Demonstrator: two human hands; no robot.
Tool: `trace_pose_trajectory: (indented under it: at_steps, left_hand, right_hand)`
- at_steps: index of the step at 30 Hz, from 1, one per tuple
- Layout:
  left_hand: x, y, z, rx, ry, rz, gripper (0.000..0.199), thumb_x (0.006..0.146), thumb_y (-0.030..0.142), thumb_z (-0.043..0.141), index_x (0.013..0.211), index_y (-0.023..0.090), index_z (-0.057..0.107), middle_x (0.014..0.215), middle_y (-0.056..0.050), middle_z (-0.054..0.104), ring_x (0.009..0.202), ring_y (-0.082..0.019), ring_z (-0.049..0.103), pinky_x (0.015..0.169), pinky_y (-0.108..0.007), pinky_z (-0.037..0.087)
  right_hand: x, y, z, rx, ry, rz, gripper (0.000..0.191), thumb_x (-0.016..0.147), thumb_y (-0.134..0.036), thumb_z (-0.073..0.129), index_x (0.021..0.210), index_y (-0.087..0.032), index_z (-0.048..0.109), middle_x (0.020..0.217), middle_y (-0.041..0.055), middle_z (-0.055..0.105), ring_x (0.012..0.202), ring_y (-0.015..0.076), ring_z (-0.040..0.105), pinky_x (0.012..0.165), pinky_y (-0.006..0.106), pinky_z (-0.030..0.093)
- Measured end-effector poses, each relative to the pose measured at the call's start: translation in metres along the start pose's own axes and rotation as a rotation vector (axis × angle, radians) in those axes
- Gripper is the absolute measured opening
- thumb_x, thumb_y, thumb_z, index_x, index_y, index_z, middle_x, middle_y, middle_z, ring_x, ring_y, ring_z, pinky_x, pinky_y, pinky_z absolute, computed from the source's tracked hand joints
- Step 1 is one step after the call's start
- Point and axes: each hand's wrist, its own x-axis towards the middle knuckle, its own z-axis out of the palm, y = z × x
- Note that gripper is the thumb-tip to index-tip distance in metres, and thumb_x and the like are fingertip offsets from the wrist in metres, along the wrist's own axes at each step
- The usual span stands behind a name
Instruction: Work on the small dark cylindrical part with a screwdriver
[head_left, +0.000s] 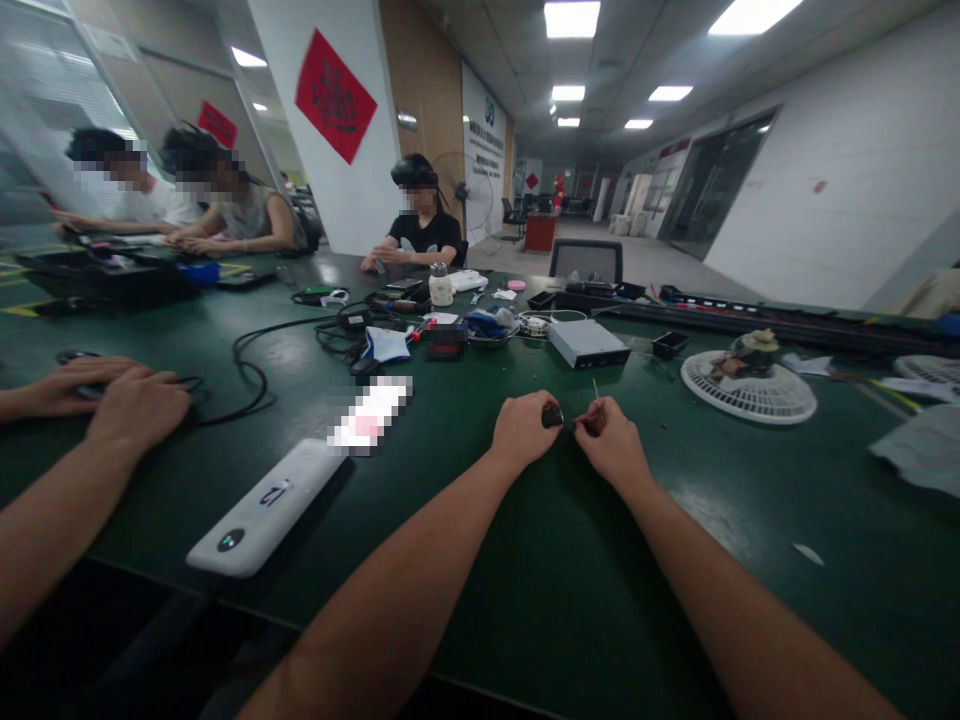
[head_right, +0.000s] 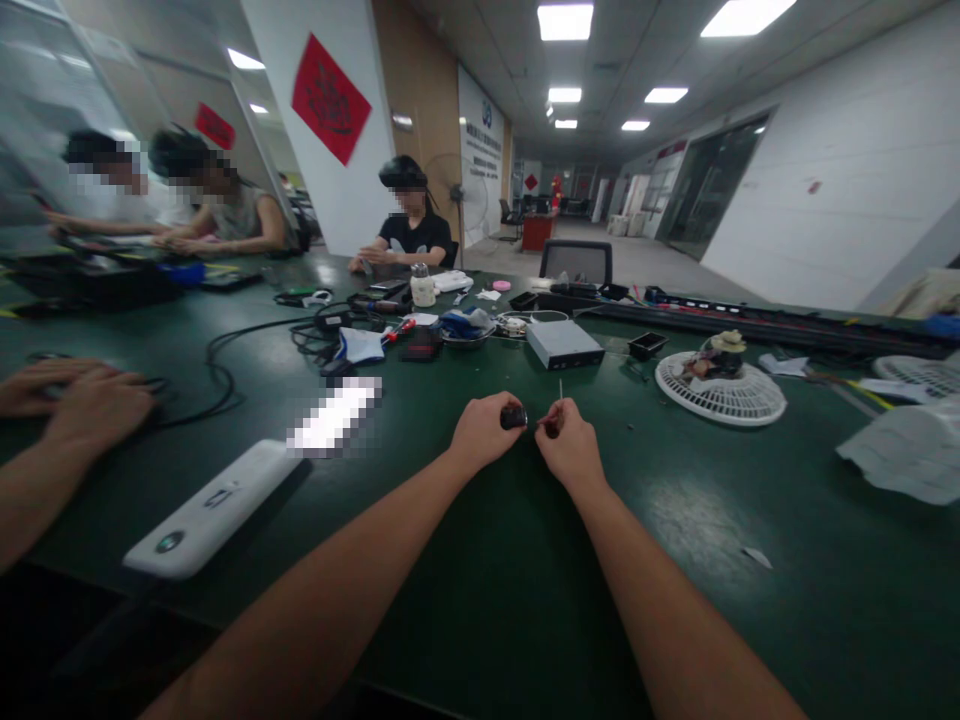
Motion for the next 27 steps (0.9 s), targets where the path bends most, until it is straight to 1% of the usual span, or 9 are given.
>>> trace_pose_trajectory:
  at_steps: [3,6,9,12,16,20,23,27]
  left_hand:
    - [0.001,0.000,0.000,-0.011,-0.013,0.017,0.017,0.085,0.026,0.075,0.101,0.024,0.072,0.104,-0.003,0.079,0.098,-0.025,0.073,0.095,-0.041,0.053]
    - [0.001,0.000,0.001,-0.027,-0.029,0.039,0.017,0.085,0.025,0.074,0.102,0.023,0.072,0.105,-0.003,0.080,0.097,-0.024,0.073,0.095,-0.040,0.054]
    - [0.002,0.000,0.001,-0.053,-0.055,0.074,0.018,0.084,0.026,0.075,0.101,0.023,0.073,0.105,-0.003,0.080,0.097,-0.024,0.074,0.092,-0.038,0.055]
    - [0.002,-0.001,0.003,-0.077,-0.076,0.118,0.018,0.083,0.025,0.074,0.101,0.023,0.073,0.104,-0.004,0.080,0.097,-0.023,0.074,0.091,-0.036,0.055]
    - [0.002,-0.004,0.005,-0.085,-0.099,0.171,0.021,0.083,0.025,0.075,0.103,0.022,0.074,0.103,-0.003,0.081,0.099,-0.024,0.074,0.097,-0.039,0.054]
    - [0.003,-0.008,0.006,-0.092,-0.116,0.190,0.026,0.080,0.026,0.079,0.106,0.022,0.073,0.106,-0.003,0.081,0.101,-0.024,0.074,0.101,-0.042,0.052]
    - [0.004,-0.008,0.005,-0.082,-0.116,0.178,0.027,0.080,0.026,0.080,0.106,0.022,0.074,0.105,-0.003,0.081,0.101,-0.025,0.074,0.103,-0.043,0.051]
    - [0.004,-0.007,0.005,-0.077,-0.125,0.180,0.027,0.080,0.029,0.081,0.105,0.022,0.074,0.104,-0.004,0.080,0.100,-0.025,0.074,0.105,-0.044,0.050]
  right_hand:
    - [0.003,0.009,0.004,0.237,0.020,0.026,0.029,0.076,-0.024,0.070,0.093,-0.028,0.047,0.093,0.0033,0.078,0.083,0.0227,0.076,0.079,0.036,0.057]
    - [0.006,0.013,0.007,0.413,0.063,0.031,0.037,0.073,-0.027,0.076,0.093,-0.028,0.045,0.092,0.0042,0.077,0.085,0.0230,0.076,0.082,0.037,0.059]
    - [0.006,0.013,0.008,0.501,0.007,0.006,0.037,0.073,-0.026,0.078,0.091,-0.027,0.045,0.089,0.0033,0.077,0.089,0.0232,0.076,0.089,0.040,0.059]
    - [0.005,0.010,0.008,0.522,-0.047,-0.006,0.036,0.072,-0.024,0.078,0.089,-0.027,0.047,0.088,0.0030,0.077,0.091,0.0234,0.076,0.091,0.041,0.058]
    - [0.006,0.009,0.006,0.503,-0.010,0.037,0.038,0.069,-0.026,0.081,0.089,-0.027,0.048,0.086,0.0014,0.075,0.083,0.0221,0.074,0.082,0.038,0.058]
    - [0.006,0.010,0.004,0.371,0.017,0.080,0.036,0.070,-0.030,0.081,0.086,-0.027,0.049,0.080,0.0005,0.074,0.076,0.0221,0.072,0.077,0.037,0.056]
    - [0.006,0.010,0.003,0.349,0.010,0.091,0.034,0.071,-0.031,0.080,0.084,-0.027,0.048,0.082,0.0023,0.076,0.079,0.0233,0.073,0.079,0.038,0.055]
    - [0.006,0.013,0.004,0.458,-0.008,0.096,0.035,0.069,-0.030,0.079,0.084,-0.027,0.047,0.085,0.0032,0.078,0.086,0.0241,0.076,0.083,0.038,0.056]
